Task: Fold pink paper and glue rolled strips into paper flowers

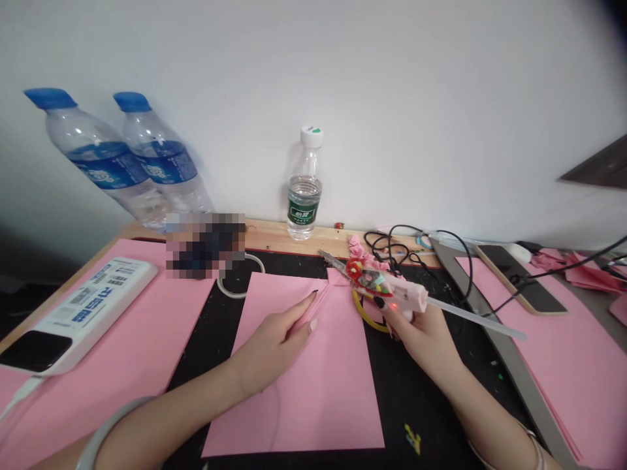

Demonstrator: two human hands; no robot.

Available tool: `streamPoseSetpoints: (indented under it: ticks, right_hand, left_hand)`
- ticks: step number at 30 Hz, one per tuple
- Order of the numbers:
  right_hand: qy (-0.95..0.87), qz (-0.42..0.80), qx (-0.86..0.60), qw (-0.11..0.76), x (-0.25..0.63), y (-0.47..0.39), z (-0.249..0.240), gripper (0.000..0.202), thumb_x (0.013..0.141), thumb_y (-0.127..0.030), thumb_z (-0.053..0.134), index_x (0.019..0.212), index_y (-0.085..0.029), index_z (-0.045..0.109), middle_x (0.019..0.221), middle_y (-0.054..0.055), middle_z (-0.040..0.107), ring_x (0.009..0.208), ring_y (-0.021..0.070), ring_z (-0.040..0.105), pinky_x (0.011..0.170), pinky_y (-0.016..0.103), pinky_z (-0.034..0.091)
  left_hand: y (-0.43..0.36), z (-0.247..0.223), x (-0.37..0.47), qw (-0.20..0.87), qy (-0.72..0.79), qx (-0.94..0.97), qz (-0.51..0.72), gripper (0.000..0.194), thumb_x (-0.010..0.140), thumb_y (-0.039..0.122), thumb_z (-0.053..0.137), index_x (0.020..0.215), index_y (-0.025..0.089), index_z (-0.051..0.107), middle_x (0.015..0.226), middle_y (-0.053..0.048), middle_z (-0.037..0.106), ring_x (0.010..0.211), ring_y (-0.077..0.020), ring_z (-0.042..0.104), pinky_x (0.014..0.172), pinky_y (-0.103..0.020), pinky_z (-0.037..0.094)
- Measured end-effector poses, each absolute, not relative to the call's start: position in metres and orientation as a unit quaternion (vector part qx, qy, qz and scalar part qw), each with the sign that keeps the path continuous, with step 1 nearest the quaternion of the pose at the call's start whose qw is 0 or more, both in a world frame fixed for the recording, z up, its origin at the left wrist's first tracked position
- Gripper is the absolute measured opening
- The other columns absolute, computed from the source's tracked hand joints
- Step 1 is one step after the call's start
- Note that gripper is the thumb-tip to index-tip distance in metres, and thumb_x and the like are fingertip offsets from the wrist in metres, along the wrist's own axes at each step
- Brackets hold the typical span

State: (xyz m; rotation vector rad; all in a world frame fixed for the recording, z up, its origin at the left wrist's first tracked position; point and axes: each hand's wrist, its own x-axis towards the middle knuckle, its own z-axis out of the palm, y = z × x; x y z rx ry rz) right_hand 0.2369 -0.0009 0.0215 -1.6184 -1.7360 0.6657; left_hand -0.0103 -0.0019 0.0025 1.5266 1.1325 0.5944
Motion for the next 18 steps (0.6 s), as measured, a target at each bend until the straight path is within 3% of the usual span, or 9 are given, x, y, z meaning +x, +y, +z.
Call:
streamPoseSetpoints:
  ticks: [2,4,5,7,9,11,13,15,18]
  right_hand:
    - [-0.662,0.211,-0.635,0.339,0.24,0.001,0.02,0.022,0.083,-0.036,0.054,0.084,-0.016,0.064,0.056,0.002,0.058,0.052,0.0187,0.053,0.049,0.028,0.04]
    - [-0.664,0.172,-0.643,0.34,0.244,0.005,0.02,0.022,0.083,-0.036,0.054,0.083,-0.016,0.064,0.066,0.005,0.064,0.06,0.0215,0.059,0.056,0.029,0.044]
    - [-0.668,0.159,-0.644,0.337,0.247,0.006,0.02,0.021,0.084,-0.035,0.054,0.087,-0.016,0.064,0.074,0.007,0.067,0.067,0.0228,0.062,0.06,0.03,0.046]
    - [-0.679,0.132,-0.643,0.328,0.252,0.011,0.02,0.023,0.086,-0.031,0.051,0.099,-0.018,0.063,0.091,0.009,0.069,0.081,0.0242,0.064,0.069,0.03,0.047]
    - [-0.691,0.102,-0.64,0.321,0.258,0.016,0.017,0.028,0.087,-0.028,0.048,0.112,-0.019,0.06,0.104,0.009,0.068,0.091,0.0248,0.064,0.075,0.031,0.048]
    - [-0.701,0.072,-0.634,0.317,0.265,0.022,0.012,0.035,0.086,-0.028,0.049,0.119,-0.019,0.056,0.111,0.011,0.066,0.096,0.0259,0.063,0.078,0.033,0.048]
    - [-0.708,0.054,-0.636,0.302,0.273,0.027,0.008,0.04,0.085,-0.029,0.05,0.123,-0.018,0.054,0.113,0.012,0.065,0.096,0.0271,0.063,0.077,0.035,0.048]
    - [-0.702,0.032,-0.649,0.29,0.281,0.031,0.006,0.041,0.085,-0.031,0.048,0.124,-0.018,0.052,0.111,0.013,0.065,0.094,0.0283,0.063,0.076,0.037,0.049]
    - [-0.674,-0.009,-0.686,0.275,0.288,0.034,0.012,0.041,0.086,-0.032,0.045,0.124,-0.017,0.051,0.108,0.015,0.065,0.096,0.0317,0.062,0.077,0.042,0.048]
  left_hand:
    - [-0.001,0.008,-0.011,0.552,0.476,0.637,0.251,0.054,0.091,0.039,0.046,0.142,0.023,0.037,0.137,-0.006,0.051,0.125,-0.025,0.046,0.105,-0.038,0.035]
    - [0.001,0.013,-0.013,0.585,0.481,0.611,0.23,0.056,0.092,0.043,0.045,0.144,0.025,0.034,0.104,-0.006,0.067,0.092,-0.0221,0.063,0.079,-0.035,0.051]
    - [0.001,0.015,-0.014,0.606,0.484,0.593,0.216,0.058,0.092,0.046,0.044,0.145,0.026,0.031,0.081,-0.002,0.067,0.068,-0.0177,0.062,0.06,-0.029,0.05]
    - [0.003,0.016,-0.016,0.644,0.485,0.558,0.196,0.061,0.092,0.048,0.044,0.146,0.025,0.027,0.052,0.008,0.045,0.041,-0.0095,0.041,0.038,-0.019,0.033]
    - [0.005,0.013,-0.019,0.663,0.478,0.54,0.201,0.062,0.091,0.048,0.046,0.145,0.022,0.031,0.048,0.011,0.029,0.036,-0.0066,0.028,0.034,-0.016,0.022]
    - [0.007,0.009,-0.021,0.671,0.471,0.536,0.201,0.058,0.091,0.046,0.047,0.141,0.019,0.037,0.047,0.012,0.027,0.036,-0.0063,0.027,0.034,-0.016,0.023]
    - [0.009,0.005,-0.024,0.673,0.468,0.537,0.197,0.049,0.091,0.043,0.047,0.132,0.017,0.048,0.047,0.011,0.034,0.035,-0.0065,0.031,0.034,-0.016,0.024]
    - [0.01,0.003,-0.025,0.671,0.453,0.55,0.206,0.034,0.092,0.041,0.047,0.108,0.015,0.061,0.053,0.008,0.045,0.039,-0.0063,0.039,0.037,-0.017,0.029]
    - [0.011,0.004,-0.025,0.655,0.417,0.59,0.224,0.036,0.094,0.04,0.042,0.079,0.014,0.06,0.056,0.004,0.052,0.045,-0.0077,0.048,0.047,-0.02,0.038]
